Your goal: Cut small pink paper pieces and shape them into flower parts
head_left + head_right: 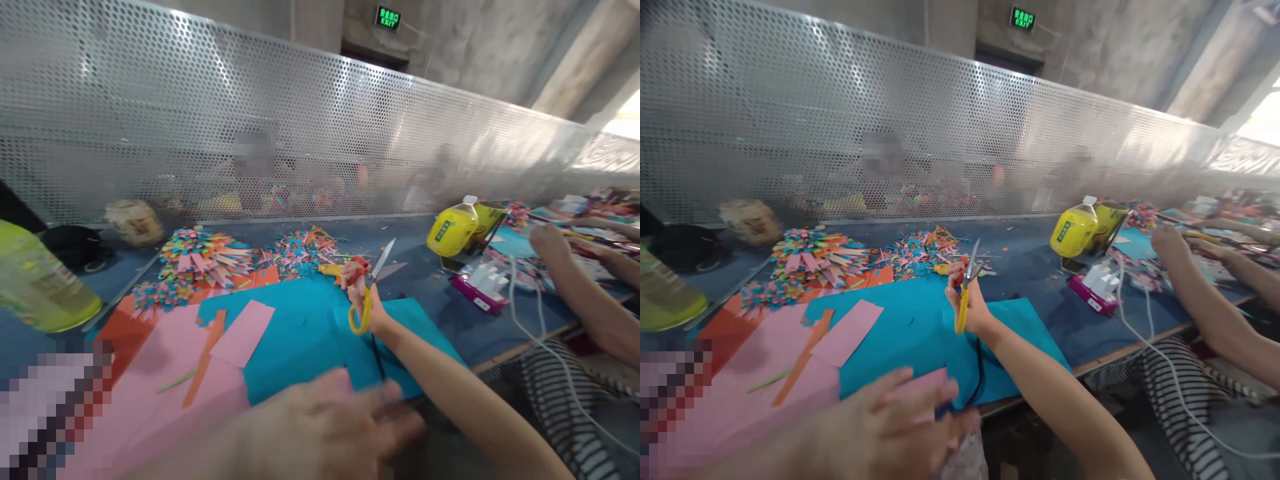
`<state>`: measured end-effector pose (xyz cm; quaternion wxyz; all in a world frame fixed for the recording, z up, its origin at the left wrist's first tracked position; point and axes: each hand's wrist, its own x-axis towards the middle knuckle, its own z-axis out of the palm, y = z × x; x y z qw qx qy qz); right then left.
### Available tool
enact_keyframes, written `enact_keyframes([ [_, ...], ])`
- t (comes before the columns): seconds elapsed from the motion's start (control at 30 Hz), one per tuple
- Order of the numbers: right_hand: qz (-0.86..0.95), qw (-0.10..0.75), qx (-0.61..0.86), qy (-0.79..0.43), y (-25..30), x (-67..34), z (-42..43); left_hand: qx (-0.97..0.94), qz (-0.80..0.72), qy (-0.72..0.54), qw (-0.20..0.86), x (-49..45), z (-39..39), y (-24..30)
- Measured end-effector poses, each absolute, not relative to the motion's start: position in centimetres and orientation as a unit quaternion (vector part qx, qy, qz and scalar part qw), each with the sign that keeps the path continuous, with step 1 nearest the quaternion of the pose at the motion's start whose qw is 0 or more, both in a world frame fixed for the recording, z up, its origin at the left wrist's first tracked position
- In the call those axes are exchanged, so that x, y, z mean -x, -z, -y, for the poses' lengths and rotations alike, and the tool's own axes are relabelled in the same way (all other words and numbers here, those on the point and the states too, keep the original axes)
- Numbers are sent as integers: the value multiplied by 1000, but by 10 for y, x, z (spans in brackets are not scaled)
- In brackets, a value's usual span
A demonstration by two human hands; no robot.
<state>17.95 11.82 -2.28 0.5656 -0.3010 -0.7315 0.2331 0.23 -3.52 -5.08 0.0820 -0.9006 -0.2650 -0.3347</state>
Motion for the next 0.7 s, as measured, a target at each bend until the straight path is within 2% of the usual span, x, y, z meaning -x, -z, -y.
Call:
enact_keyframes([
  [0.1, 738, 558, 299, -232, 24, -180, -118, 920, 183, 319, 133, 8, -3, 14],
  [0.17, 730, 562, 295, -254, 21, -178, -114, 909, 211, 335, 132, 15, -18, 1],
  [0.3, 727, 532, 311, -303, 6, -173, -101, 877, 338, 341, -12, 23, -31, 3],
  [0.37, 746, 468, 318, -352, -2, -167, -93, 840, 395, 364, -78, 24, -32, 8],
  [0.47, 734, 425, 294, -442, -11, -152, -82, 786, 460, 380, -161, 25, -32, 12],
  [0.57, 717, 395, 292, -495, -16, -137, -74, 750, 482, 398, -216, 27, -30, 11],
  [0.7, 709, 379, 276, -527, -17, -128, -73, 733, 487, 414, -234, 30, -29, 10],
])
